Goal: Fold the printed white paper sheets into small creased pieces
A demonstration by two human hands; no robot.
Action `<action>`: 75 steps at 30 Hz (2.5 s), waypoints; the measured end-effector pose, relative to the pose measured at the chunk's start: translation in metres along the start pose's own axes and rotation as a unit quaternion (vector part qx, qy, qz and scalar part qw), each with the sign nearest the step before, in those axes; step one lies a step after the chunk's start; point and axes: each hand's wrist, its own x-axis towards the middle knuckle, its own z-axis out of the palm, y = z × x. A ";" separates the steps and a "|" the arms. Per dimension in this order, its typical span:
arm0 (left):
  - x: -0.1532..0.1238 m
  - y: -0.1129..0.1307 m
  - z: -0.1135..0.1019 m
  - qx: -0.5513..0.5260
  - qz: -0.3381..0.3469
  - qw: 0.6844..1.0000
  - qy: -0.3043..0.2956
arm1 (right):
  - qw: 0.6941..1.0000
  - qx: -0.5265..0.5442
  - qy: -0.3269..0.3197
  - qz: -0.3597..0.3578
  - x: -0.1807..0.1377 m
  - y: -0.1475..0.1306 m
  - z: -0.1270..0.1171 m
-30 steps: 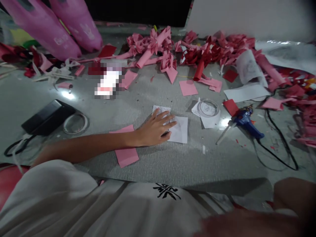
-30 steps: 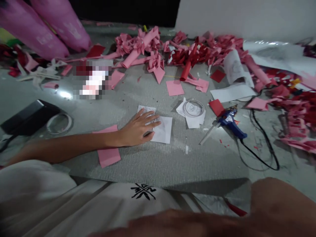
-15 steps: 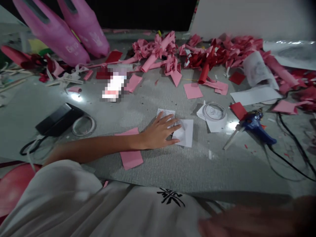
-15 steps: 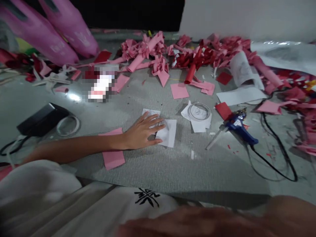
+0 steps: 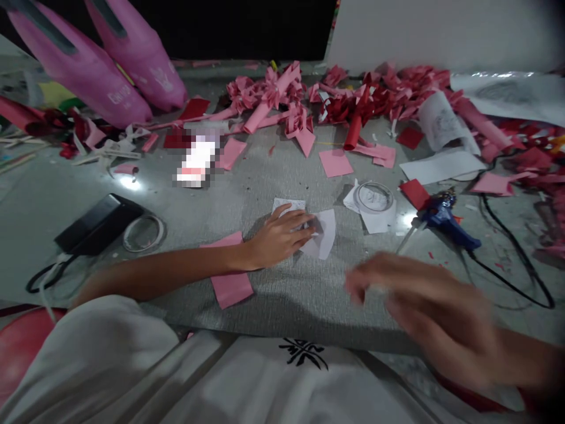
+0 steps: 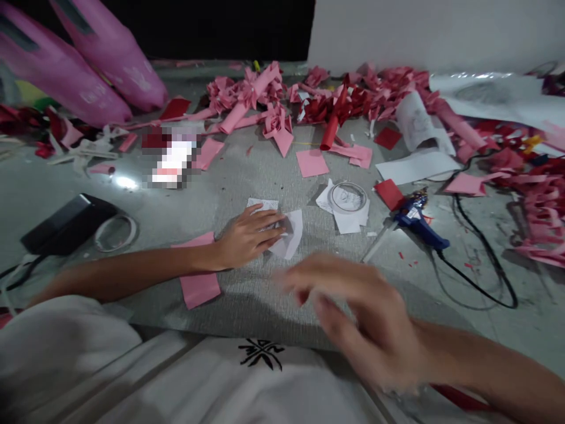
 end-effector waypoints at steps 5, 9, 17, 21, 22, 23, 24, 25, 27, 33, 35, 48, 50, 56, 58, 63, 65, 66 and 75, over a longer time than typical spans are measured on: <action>0.002 0.010 -0.003 -0.026 0.001 0.999 0.030 | 1.000 -0.013 -0.005 -0.004 0.040 0.022 0.059; 0.006 0.013 -0.003 -0.144 -0.029 0.989 0.022 | 0.994 0.105 0.022 0.021 0.038 0.041 0.076; 0.022 0.014 -0.013 -0.507 -0.244 0.825 -0.044 | 0.979 0.189 0.065 0.027 0.044 0.057 0.078; 0.021 0.015 -0.011 -0.524 -0.259 0.812 -0.007 | 0.981 0.184 0.051 0.021 0.048 0.056 0.075; 0.020 0.015 -0.010 -0.528 -0.254 0.810 -0.012 | 0.983 0.179 0.047 0.019 0.047 0.056 0.075; 0.020 0.015 -0.009 -0.532 -0.251 0.809 -0.017 | 0.984 0.172 0.048 0.016 0.047 0.057 0.075; 0.020 0.015 -0.009 -0.533 -0.252 0.808 -0.022 | 0.985 0.164 0.051 0.012 0.047 0.057 0.075; 0.020 0.014 -0.008 -0.529 -0.256 0.809 -0.022 | 0.986 0.156 0.053 0.006 0.046 0.058 0.075; 0.019 0.013 -0.008 -0.505 -0.274 0.819 -0.009 | 0.989 0.137 0.049 -0.009 0.046 0.060 0.077; 0.020 0.012 -0.009 -0.402 -0.240 0.882 0.054 | 0.986 0.028 0.122 -0.108 0.050 0.059 0.079; 0.021 0.012 -0.009 -0.388 -0.205 0.895 0.076 | 0.979 0.020 0.155 -0.129 0.051 0.059 0.078; 0.030 0.010 -0.006 -0.574 -0.321 0.752 -0.037 | 0.959 0.270 0.025 0.076 0.057 0.063 0.081; 0.030 0.008 -0.005 -0.576 -0.317 0.752 -0.042 | 0.957 0.280 0.013 0.077 0.058 0.064 0.081; 0.029 0.006 -0.003 -0.590 -0.318 0.741 -0.041 | 0.954 0.287 0.005 0.086 0.058 0.065 0.081; 0.030 0.006 -0.003 -0.591 -0.320 0.740 -0.040 | 0.953 0.289 0.002 0.091 0.058 0.065 0.082; 0.031 0.007 -0.005 -0.588 -0.316 0.743 -0.037 | 0.953 0.288 -0.002 0.096 0.060 0.066 0.082; 0.031 0.007 -0.005 -0.587 -0.318 0.743 -0.037 | 0.952 0.291 -0.007 0.094 0.059 0.066 0.082; 0.030 0.006 -0.005 -0.588 -0.318 0.743 -0.039 | 0.952 0.292 -0.009 0.093 0.059 0.066 0.081; 0.023 0.013 -0.006 -0.559 -0.263 0.779 -0.110 | 0.996 0.093 -0.004 -0.017 0.056 0.060 0.069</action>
